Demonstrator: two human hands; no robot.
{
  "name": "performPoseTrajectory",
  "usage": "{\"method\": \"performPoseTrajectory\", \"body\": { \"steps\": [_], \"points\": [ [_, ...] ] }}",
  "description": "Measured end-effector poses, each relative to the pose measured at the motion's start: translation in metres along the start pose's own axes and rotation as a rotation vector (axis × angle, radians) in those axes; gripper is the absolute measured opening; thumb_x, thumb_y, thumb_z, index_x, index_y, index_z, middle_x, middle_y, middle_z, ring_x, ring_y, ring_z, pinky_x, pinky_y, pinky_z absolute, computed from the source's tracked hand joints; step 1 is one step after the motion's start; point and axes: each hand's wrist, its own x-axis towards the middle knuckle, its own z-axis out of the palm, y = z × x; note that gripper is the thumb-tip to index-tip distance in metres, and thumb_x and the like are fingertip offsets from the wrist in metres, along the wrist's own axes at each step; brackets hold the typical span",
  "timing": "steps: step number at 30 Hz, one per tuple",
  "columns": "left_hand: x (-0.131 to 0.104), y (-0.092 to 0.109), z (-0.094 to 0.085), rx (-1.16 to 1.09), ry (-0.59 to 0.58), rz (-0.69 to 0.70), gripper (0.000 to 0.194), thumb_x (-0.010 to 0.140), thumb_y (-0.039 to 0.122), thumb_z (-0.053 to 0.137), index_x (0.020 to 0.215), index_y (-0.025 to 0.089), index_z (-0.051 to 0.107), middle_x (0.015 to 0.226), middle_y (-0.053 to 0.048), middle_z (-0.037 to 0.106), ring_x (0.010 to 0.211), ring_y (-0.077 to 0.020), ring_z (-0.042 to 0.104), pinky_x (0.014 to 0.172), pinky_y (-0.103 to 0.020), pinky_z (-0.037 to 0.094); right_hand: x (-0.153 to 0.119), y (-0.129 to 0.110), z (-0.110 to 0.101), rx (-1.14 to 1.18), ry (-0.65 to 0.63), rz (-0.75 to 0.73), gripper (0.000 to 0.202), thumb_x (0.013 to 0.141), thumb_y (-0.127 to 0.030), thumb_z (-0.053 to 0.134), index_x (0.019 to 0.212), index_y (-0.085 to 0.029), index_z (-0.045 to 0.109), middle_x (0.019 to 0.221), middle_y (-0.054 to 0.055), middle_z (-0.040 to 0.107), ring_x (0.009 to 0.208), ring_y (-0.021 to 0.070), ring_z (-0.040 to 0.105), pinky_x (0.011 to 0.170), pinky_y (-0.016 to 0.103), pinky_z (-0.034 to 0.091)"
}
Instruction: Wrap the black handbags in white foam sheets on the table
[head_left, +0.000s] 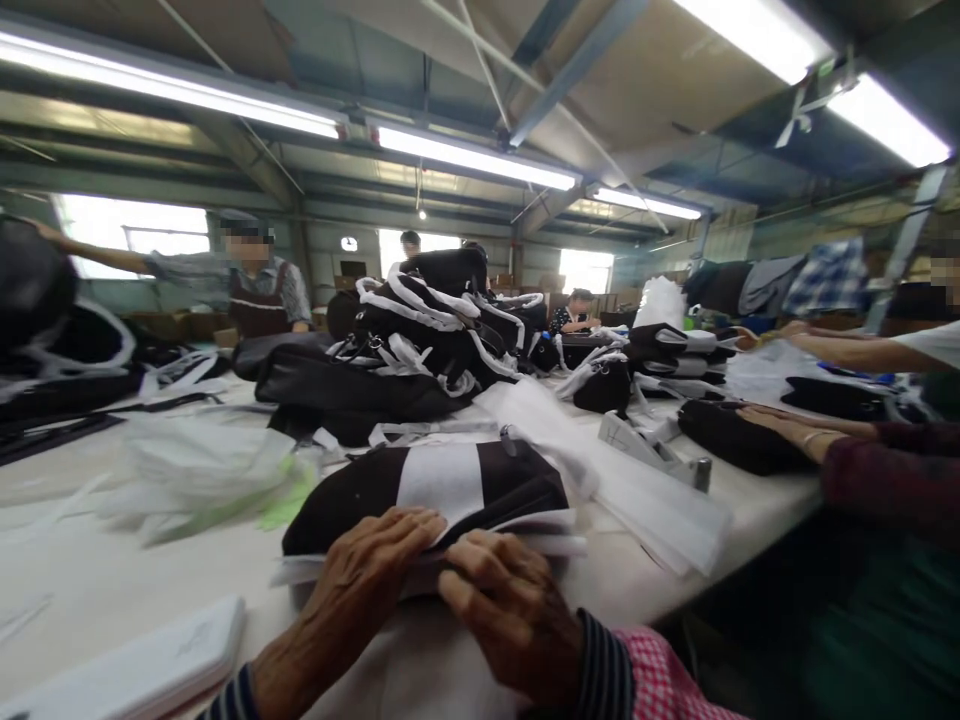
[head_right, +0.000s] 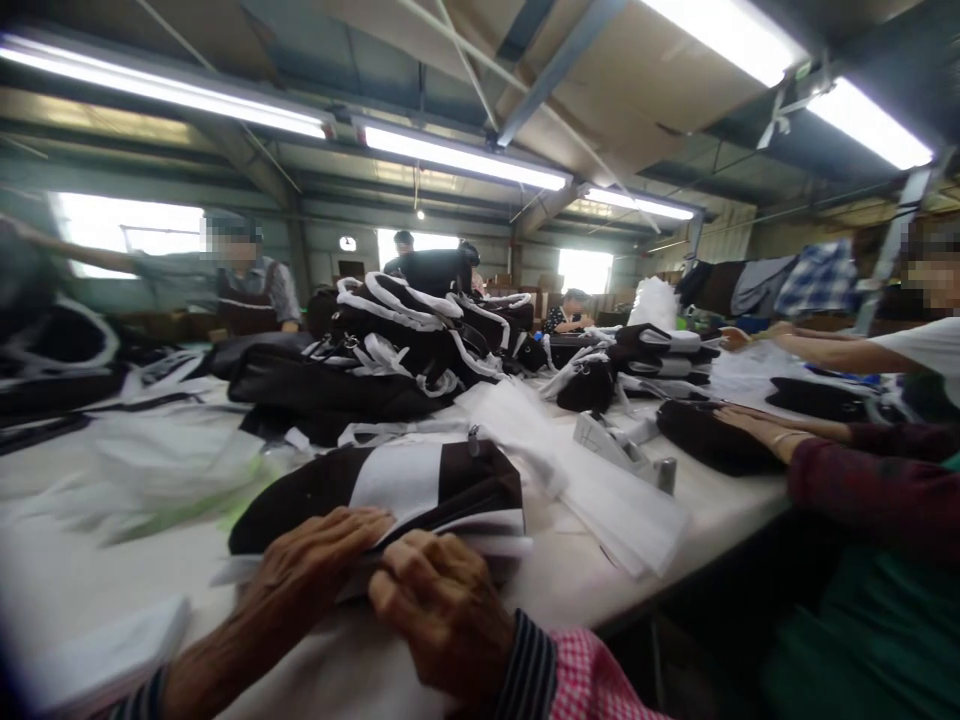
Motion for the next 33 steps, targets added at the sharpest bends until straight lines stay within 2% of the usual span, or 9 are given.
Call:
{"method": "performPoseTrajectory", "body": {
  "steps": [2, 5, 8, 10, 13, 18, 27, 30, 33],
  "points": [
    [0.000, 0.002, -0.001, 0.011, 0.011, 0.024, 0.045, 0.097, 0.006, 0.049, 0.134, 0.029, 0.061, 0.136, -0.003, 0.068, 0.125, -0.0222, 0.064, 0.094, -0.037, 0.055, 0.004, 0.012, -0.019, -0.195, -0.027, -0.019, 0.044, 0.097, -0.010, 0.055, 0.140, -0.018, 0.056, 0.139, 0.013, 0.062, 0.134, 0.0298, 0.050, 0.108, 0.048, 0.042],
    [0.002, 0.001, -0.004, 0.038, -0.021, 0.051, 0.044, 0.098, 0.005, 0.049, 0.134, 0.028, 0.059, 0.137, -0.004, 0.068, 0.124, -0.0227, 0.064, 0.091, -0.039, 0.055, 0.016, 0.038, -0.039, -0.294, -0.247, 0.014, 0.064, 0.093, -0.022, 0.071, 0.152, -0.023, 0.046, 0.155, 0.013, 0.049, 0.140, 0.0347, 0.045, 0.107, 0.053, 0.040],
    [0.002, -0.002, -0.007, 0.060, -0.036, 0.127, 0.043, 0.099, 0.005, 0.045, 0.136, 0.024, 0.057, 0.138, -0.006, 0.067, 0.125, -0.0240, 0.062, 0.091, -0.041, 0.055, 0.024, 0.059, -0.043, -0.214, -0.417, 0.055, 0.069, 0.093, -0.030, 0.074, 0.154, -0.023, 0.043, 0.153, 0.011, 0.053, 0.123, 0.0276, 0.058, 0.094, 0.043, 0.047],
    [0.000, -0.001, -0.006, 0.092, 0.000, 0.182, 0.042, 0.102, 0.008, 0.040, 0.139, 0.020, 0.055, 0.139, -0.008, 0.066, 0.128, -0.0255, 0.060, 0.094, -0.043, 0.054, 0.021, 0.064, -0.038, -0.193, -0.421, 0.034, 0.051, 0.100, -0.030, 0.065, 0.149, -0.025, 0.050, 0.141, 0.007, 0.063, 0.106, 0.0216, 0.065, 0.085, 0.039, 0.047],
    [-0.006, 0.005, -0.004, 0.178, 0.070, 0.248, 0.043, 0.106, 0.012, 0.032, 0.144, 0.014, 0.053, 0.141, -0.010, 0.064, 0.130, -0.0275, 0.059, 0.097, -0.044, 0.054, 0.002, 0.063, -0.027, -0.221, -0.328, -0.078, 0.031, 0.108, -0.023, 0.047, 0.135, -0.025, 0.062, 0.130, 0.005, 0.070, 0.097, 0.0194, 0.065, 0.079, 0.037, 0.045],
    [-0.016, 0.015, 0.003, 0.352, 0.187, 0.356, 0.047, 0.103, 0.008, 0.036, 0.145, 0.017, 0.055, 0.139, -0.012, 0.065, 0.127, -0.0301, 0.061, 0.098, -0.043, 0.054, -0.036, 0.056, -0.010, -0.324, -0.236, -0.163, 0.035, 0.108, -0.016, 0.043, 0.137, -0.018, 0.062, 0.139, 0.012, 0.065, 0.121, 0.0242, 0.061, 0.088, 0.039, 0.047],
    [-0.028, 0.014, 0.006, 0.281, 0.042, 0.323, 0.051, 0.105, 0.011, 0.032, 0.152, 0.023, 0.048, 0.157, -0.006, 0.048, 0.145, -0.0305, 0.042, 0.108, -0.046, 0.045, -0.035, 0.034, -0.040, -0.087, -0.597, 0.052, 0.075, 0.083, -0.020, 0.057, 0.156, -0.013, 0.042, 0.163, 0.014, 0.039, 0.145, 0.0317, 0.039, 0.114, 0.051, 0.036],
    [-0.029, 0.016, 0.006, 0.252, 0.002, 0.304, 0.048, 0.108, 0.015, 0.030, 0.151, 0.024, 0.047, 0.162, 0.001, 0.041, 0.150, -0.0285, 0.033, 0.111, -0.046, 0.040, -0.031, 0.030, -0.050, -0.039, -0.646, 0.052, 0.076, 0.087, -0.028, 0.059, 0.158, -0.014, 0.037, 0.164, 0.012, 0.038, 0.146, 0.0313, 0.035, 0.117, 0.050, 0.031],
    [-0.029, 0.017, 0.008, 0.267, -0.005, 0.326, 0.047, 0.109, 0.016, 0.028, 0.152, 0.022, 0.046, 0.160, 0.000, 0.045, 0.148, -0.0265, 0.036, 0.110, -0.046, 0.038, -0.033, 0.029, -0.051, -0.022, -0.677, 0.023, 0.079, 0.094, -0.054, 0.059, 0.160, -0.017, 0.034, 0.163, 0.011, 0.039, 0.147, 0.0324, 0.034, 0.118, 0.051, 0.027]
  ]
}}
